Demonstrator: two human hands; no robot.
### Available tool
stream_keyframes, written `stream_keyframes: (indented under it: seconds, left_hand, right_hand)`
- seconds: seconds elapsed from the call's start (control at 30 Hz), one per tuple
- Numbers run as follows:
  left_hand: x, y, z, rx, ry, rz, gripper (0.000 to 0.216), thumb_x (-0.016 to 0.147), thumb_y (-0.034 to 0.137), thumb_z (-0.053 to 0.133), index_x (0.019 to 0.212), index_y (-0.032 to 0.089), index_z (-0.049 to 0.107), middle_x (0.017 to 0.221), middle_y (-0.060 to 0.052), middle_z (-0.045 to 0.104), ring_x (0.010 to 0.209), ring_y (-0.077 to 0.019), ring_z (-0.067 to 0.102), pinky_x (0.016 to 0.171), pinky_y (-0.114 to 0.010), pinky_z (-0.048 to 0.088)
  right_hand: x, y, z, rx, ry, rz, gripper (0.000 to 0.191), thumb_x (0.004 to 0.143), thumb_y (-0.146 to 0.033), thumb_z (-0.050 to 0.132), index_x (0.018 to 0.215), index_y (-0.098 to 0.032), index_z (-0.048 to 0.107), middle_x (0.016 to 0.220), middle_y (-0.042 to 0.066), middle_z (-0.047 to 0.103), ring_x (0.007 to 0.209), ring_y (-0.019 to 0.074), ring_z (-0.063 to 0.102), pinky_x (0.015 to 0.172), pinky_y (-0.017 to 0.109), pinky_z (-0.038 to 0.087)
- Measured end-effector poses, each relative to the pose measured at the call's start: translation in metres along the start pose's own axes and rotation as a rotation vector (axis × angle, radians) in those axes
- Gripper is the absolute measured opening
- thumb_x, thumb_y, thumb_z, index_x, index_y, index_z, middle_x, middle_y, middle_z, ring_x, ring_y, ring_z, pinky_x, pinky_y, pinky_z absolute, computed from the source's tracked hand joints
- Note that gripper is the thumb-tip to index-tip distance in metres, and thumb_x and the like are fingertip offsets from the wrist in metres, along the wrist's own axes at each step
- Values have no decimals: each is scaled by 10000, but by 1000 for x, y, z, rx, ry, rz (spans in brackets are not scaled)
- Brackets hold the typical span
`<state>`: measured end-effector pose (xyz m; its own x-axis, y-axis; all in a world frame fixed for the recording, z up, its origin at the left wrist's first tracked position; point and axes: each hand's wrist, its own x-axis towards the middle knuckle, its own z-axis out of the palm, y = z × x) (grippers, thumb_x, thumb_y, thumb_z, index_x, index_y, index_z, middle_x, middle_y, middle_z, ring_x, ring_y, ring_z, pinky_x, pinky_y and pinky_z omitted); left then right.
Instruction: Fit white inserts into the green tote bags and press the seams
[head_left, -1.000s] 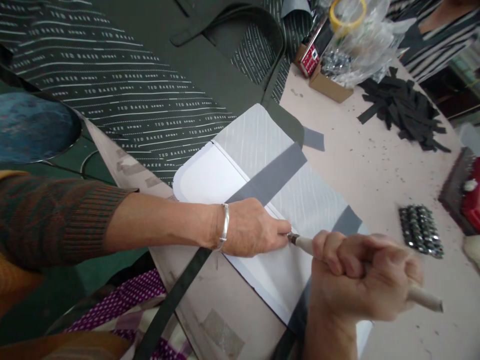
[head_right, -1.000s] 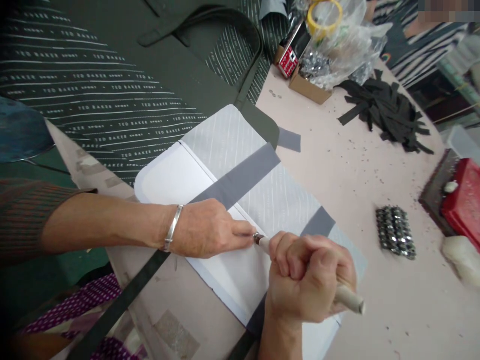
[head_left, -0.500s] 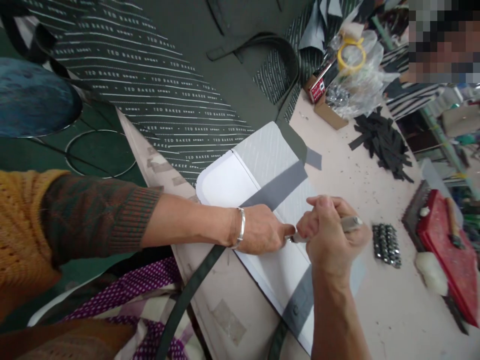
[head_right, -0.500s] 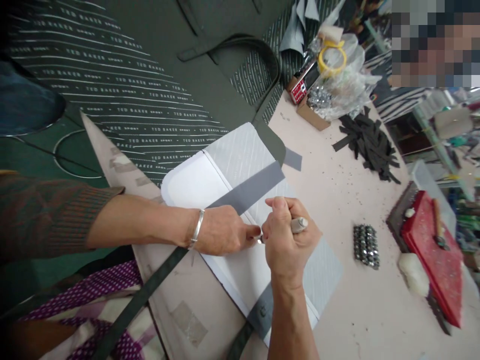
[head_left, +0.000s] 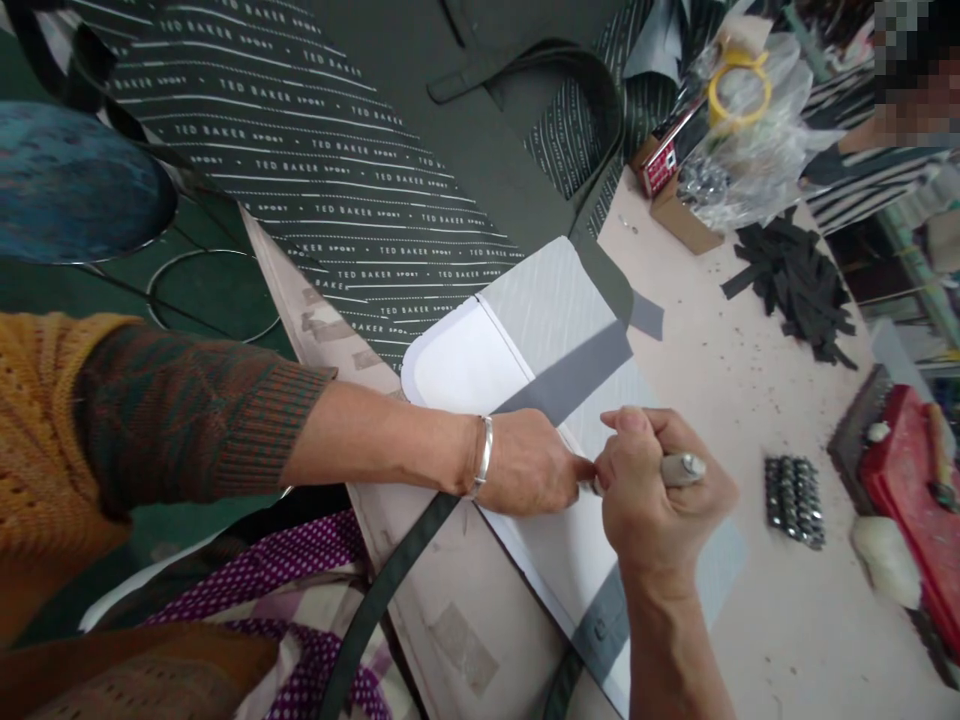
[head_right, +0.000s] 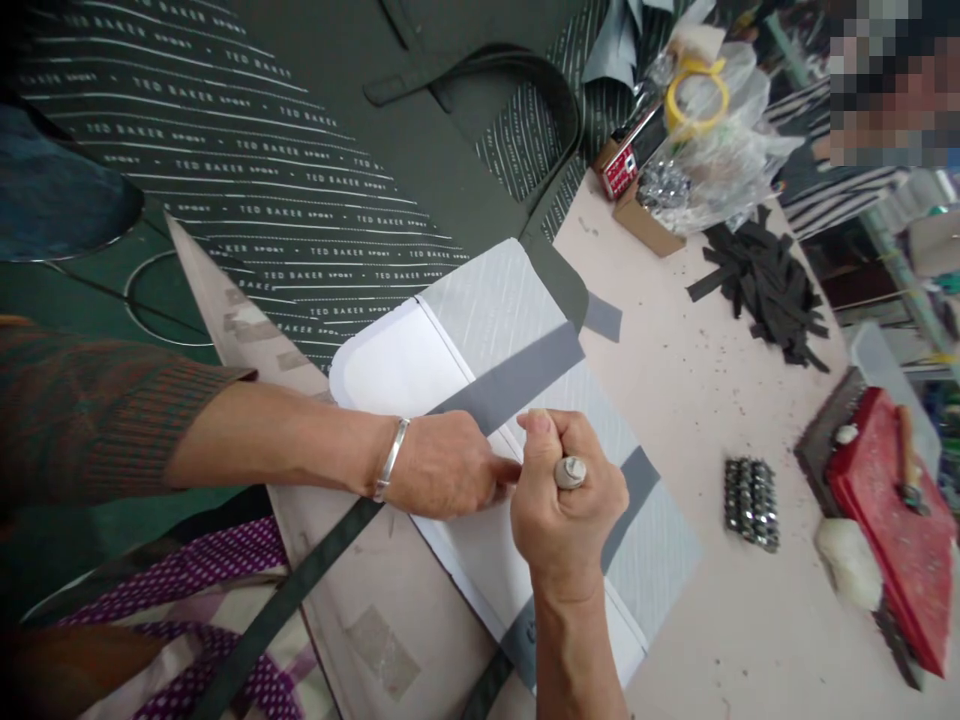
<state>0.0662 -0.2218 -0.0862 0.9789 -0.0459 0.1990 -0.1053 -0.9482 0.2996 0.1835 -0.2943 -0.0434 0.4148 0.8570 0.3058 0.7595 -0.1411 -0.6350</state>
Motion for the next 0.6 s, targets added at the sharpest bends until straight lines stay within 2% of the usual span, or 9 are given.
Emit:
stream_keyframes:
  seconds: [0.1,0.2,0.33,0.37,0.43,0.5,0.6]
  left_hand:
    - [-1,1,-2,-15,-3,-29,143,844,84,550,757,153,641,852,1,661,534,-104,511,339,-298,158]
    - [0,2,-3,-39,13,-70,107,815,102,581,752,163,641,856,6,653,508,-105,498,342,-301,157]
    - [0,3,-4,-64,40,-81,92,810,148,598,725,164,627,829,1,639,481,-102,471,361,-298,155]
    - [0,4,-4,-61,33,-84,89,812,150,592,733,164,630,825,1,639,483,-105,474,365,-299,154]
    - [-1,5,-6,-41,28,-88,72,811,153,592,758,167,639,825,4,640,495,-112,488,371,-302,151]
    - [-2,6,-6,-17,50,-77,62,811,176,602,763,168,641,824,7,638,510,-114,509,382,-302,153]
    - [-3,2,-5,8,77,-65,56,802,186,603,756,166,629,816,10,635,525,-118,533,394,-298,173]
  right_hand:
    - [-2,-2,-6,96,34,19,237,885,-327,549,728,-173,636,497,-48,497,420,92,482,426,233,372]
    - [2,-2,-17,380,135,75,186,868,-273,569,712,-178,606,435,-89,411,335,66,372,354,211,306]
    - [4,3,-19,736,271,-34,218,812,-257,614,628,-196,516,395,-128,296,288,36,238,321,184,258]
    - [2,5,-17,770,280,-9,216,812,-260,618,633,-197,515,400,-130,289,291,36,236,324,182,259]
    - [-5,8,-17,764,269,149,188,831,-289,617,685,-196,541,417,-130,300,309,45,255,335,182,257]
    - [-18,11,-30,616,125,346,233,832,-372,632,705,-194,551,422,-129,302,333,53,262,352,189,251]
    - [-58,15,-66,132,-274,566,400,805,-519,635,610,-187,523,444,-79,391,403,76,342,406,219,257]
